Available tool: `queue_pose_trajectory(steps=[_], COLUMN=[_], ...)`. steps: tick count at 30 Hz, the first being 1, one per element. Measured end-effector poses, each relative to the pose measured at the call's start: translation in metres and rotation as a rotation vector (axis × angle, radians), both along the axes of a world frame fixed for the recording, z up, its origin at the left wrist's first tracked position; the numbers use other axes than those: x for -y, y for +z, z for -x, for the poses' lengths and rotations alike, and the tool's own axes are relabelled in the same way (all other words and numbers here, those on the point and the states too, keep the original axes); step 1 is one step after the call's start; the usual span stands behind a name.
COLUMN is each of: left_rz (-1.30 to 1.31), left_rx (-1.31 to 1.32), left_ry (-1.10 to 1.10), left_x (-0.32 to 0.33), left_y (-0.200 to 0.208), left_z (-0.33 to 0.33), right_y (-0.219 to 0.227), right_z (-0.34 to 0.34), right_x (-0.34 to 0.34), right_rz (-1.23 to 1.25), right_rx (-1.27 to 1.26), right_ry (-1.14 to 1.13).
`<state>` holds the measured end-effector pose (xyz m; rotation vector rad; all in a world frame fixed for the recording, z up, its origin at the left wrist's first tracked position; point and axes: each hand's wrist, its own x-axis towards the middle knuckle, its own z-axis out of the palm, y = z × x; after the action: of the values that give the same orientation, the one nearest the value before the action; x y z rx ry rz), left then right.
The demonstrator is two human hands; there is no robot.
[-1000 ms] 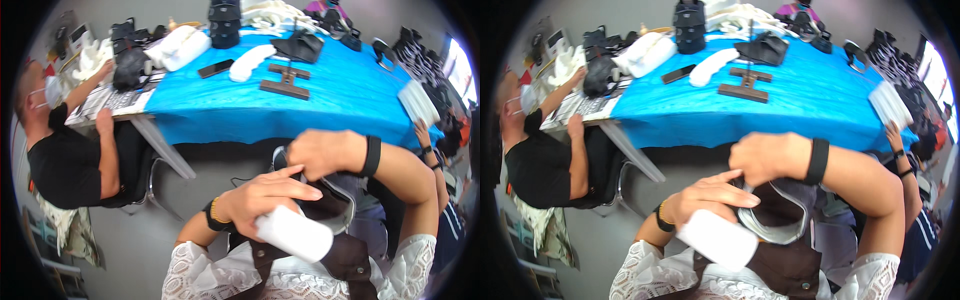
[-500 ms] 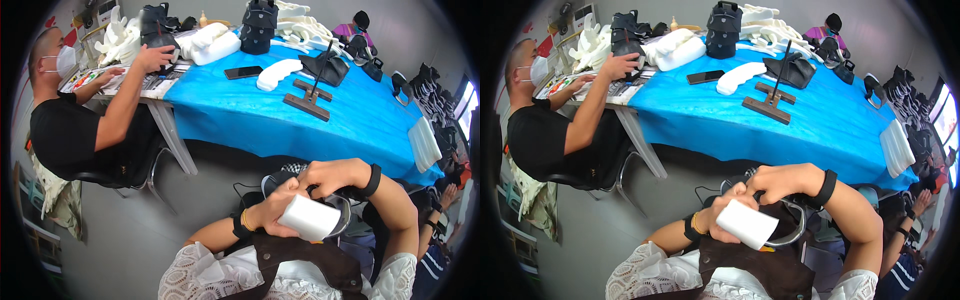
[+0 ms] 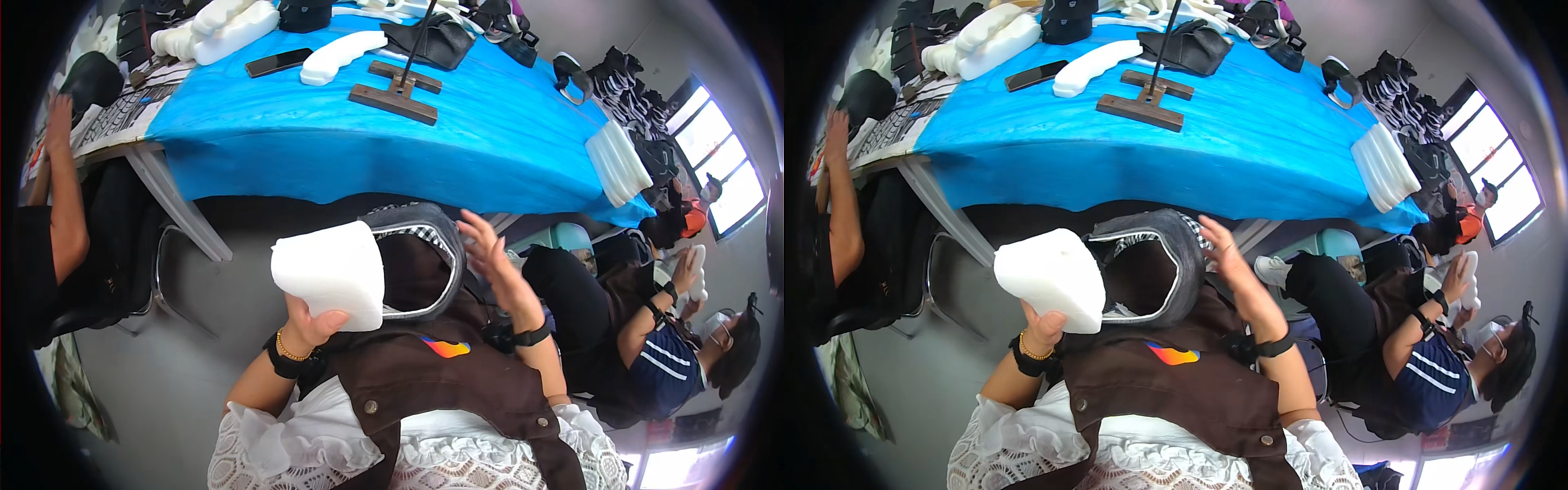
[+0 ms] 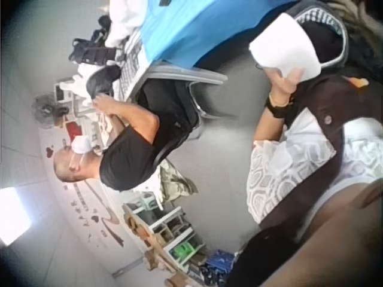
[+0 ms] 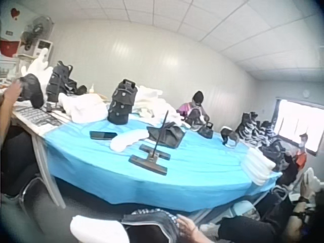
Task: Inserting foam padding into shoe upper components at a manufacturing workstation.
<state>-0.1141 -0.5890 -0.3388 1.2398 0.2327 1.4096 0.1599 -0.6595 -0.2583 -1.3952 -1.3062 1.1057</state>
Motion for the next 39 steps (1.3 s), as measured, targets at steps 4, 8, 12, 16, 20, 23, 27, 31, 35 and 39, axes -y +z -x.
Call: queue_pose_trajectory(steps=[4, 8, 12, 16, 20, 23, 27, 31, 35, 39], left_rz=[-0.104, -0.150, -0.223, -0.110, 0.121, 0.241, 0.407, 0.224, -0.050, -0.269], left_rx=[-0.033, -0.141, 0.006, -0.083, -0.019, -0.006, -0.045, 0.137, 0.125, -0.245], left_ry=[0.042, 0.052, 0.071, -0.046, -0.154, -0.034, 0.037, 0.255, 0.095, -0.062], left_x=[0.005, 0.006, 0.007, -0.001, 0.000, 0.008, 0.006, -0.023, -0.017, -0.007], left_y=[0.004, 0.028, 0.064, 0.075, 0.042, -0.010, -0.059, 0.019, 0.116, 0.149], left_z=[-0.010, -0.017, -0.026, -0.019, -0.015, -0.004, 0.011, 0.017, -0.011, -0.038], right_y=[-0.003, 0.024, 0.065, 0.128, 0.073, 0.037, 0.032, 0.070, 0.079, 0.088], right_z=[0.018, 0.032, -0.001, -0.029, -0.052, -0.056, -0.067, -0.018, -0.001, 0.012], right_x=[-0.006, 0.003, -0.019, -0.030, -0.046, -0.045, -0.043, -0.043, -0.054, -0.045], right_rz=[-0.235, -0.304, -0.381, -0.291, -0.035, 0.004, 0.124, 0.026, -0.062, -0.101], right_rx=[0.217, 0.553, 0.442, 0.501, 0.421, 0.170, 0.109, 0.400, 0.525, 0.621], right_ry=[0.105, 0.056, -0.029, 0.148, 0.111, -0.071, -0.090, 0.060, 0.201, 0.403])
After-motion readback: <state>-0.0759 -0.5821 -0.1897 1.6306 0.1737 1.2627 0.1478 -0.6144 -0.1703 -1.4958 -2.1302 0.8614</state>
